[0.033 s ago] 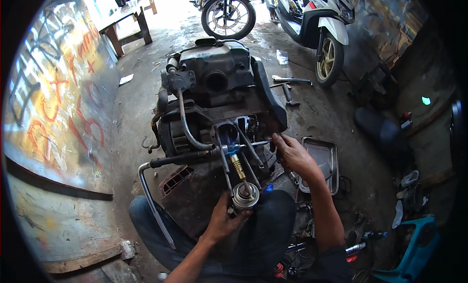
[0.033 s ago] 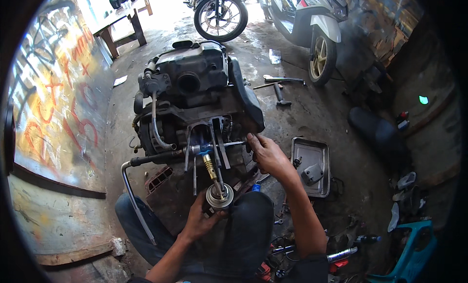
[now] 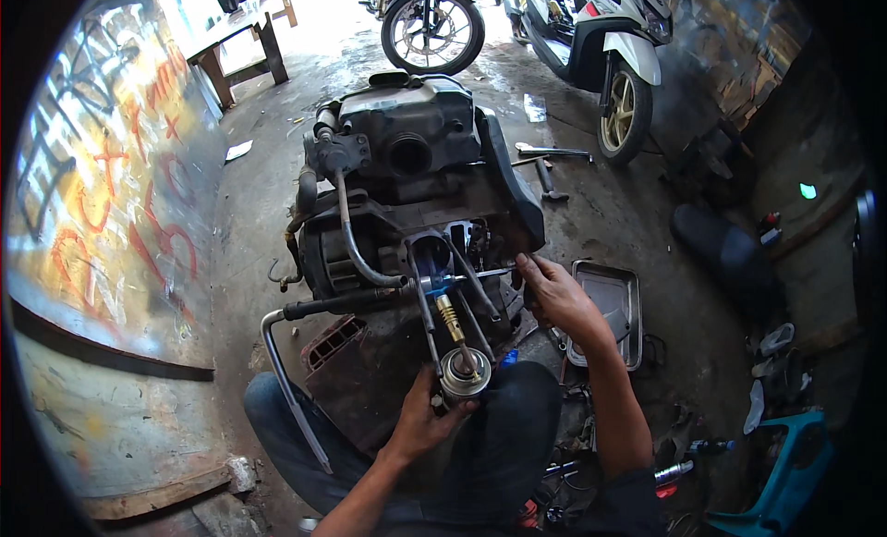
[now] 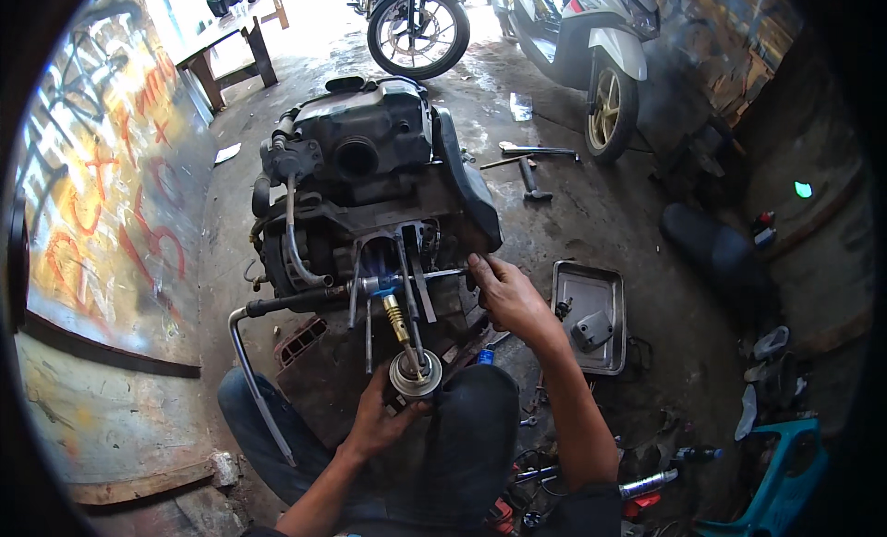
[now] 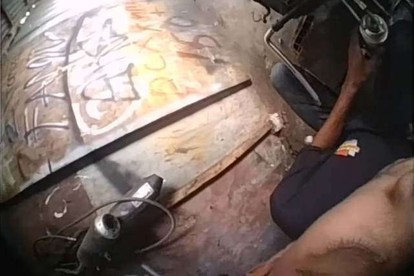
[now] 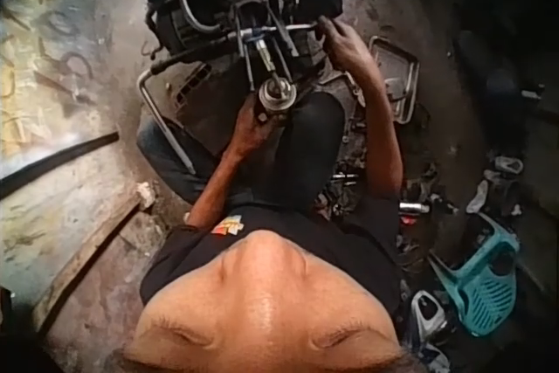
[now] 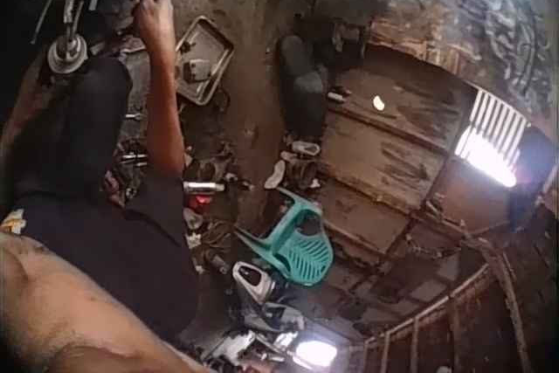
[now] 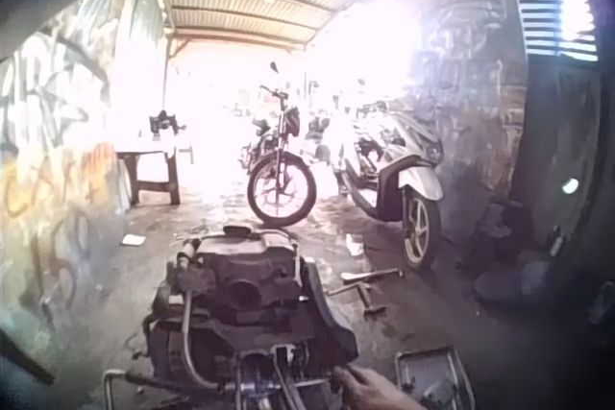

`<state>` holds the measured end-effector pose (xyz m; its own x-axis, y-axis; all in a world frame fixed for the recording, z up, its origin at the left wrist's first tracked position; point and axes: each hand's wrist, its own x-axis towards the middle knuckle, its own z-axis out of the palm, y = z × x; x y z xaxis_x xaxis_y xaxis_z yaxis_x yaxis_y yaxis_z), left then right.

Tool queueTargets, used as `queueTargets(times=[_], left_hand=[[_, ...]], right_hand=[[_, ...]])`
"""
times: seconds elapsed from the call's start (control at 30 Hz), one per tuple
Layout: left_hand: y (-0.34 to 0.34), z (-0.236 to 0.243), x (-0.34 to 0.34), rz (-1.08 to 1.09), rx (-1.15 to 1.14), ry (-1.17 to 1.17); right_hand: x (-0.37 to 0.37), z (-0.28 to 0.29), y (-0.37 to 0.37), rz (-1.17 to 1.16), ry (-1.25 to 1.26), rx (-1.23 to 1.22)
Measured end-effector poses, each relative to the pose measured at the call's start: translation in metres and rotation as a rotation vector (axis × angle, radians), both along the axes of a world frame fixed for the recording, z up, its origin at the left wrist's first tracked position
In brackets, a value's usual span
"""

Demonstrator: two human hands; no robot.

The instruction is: The recorder is repairing a motorcycle engine, using a blowtorch to heat a specific part and a socket wrench for loosening or tightening components.

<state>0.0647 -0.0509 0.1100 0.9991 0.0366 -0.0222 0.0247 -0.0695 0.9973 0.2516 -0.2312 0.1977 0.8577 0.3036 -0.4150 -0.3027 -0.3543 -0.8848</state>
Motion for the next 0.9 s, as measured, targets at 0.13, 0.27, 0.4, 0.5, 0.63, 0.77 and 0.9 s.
queueTargets(times=[0.13, 0.27, 0.4, 0.5, 0.63, 0.77, 0.9], left_hand=[[-0.002, -0.007, 0.0, -0.004, -0.025, 0.017], [0.0, -0.015, -0.003, -0.018, 0.018, -0.001], [0.0, -0.014, -0.002, -0.066, 0.095, -0.006], [0.001, -0.02, -0.003, -0.047, 0.13, -0.012], [0.0, -0.02, -0.005, -0.033, 0.062, 0.023], [-0.001, -0.019, -0.009, 0.006, 0.109, 0.016], [0.001, -0.014, -0.009, -0.007, 0.211, 0.02]], right_hand=[[-0.003, -0.004, -0.002, -0.017, 0.008, 0.05], [-0.004, -0.006, -0.001, -0.048, 0.017, 0.119], [-0.004, -0.003, 0.0, -0.062, 0.023, 0.095], [-0.003, -0.005, 0.0, -0.071, 0.023, 0.113], [-0.002, -0.006, 0.0, -0.064, 0.024, 0.114], [-0.003, -0.004, 0.001, -0.058, 0.0, 0.097], [-0.002, -0.009, -0.001, -0.052, -0.008, 0.087]])
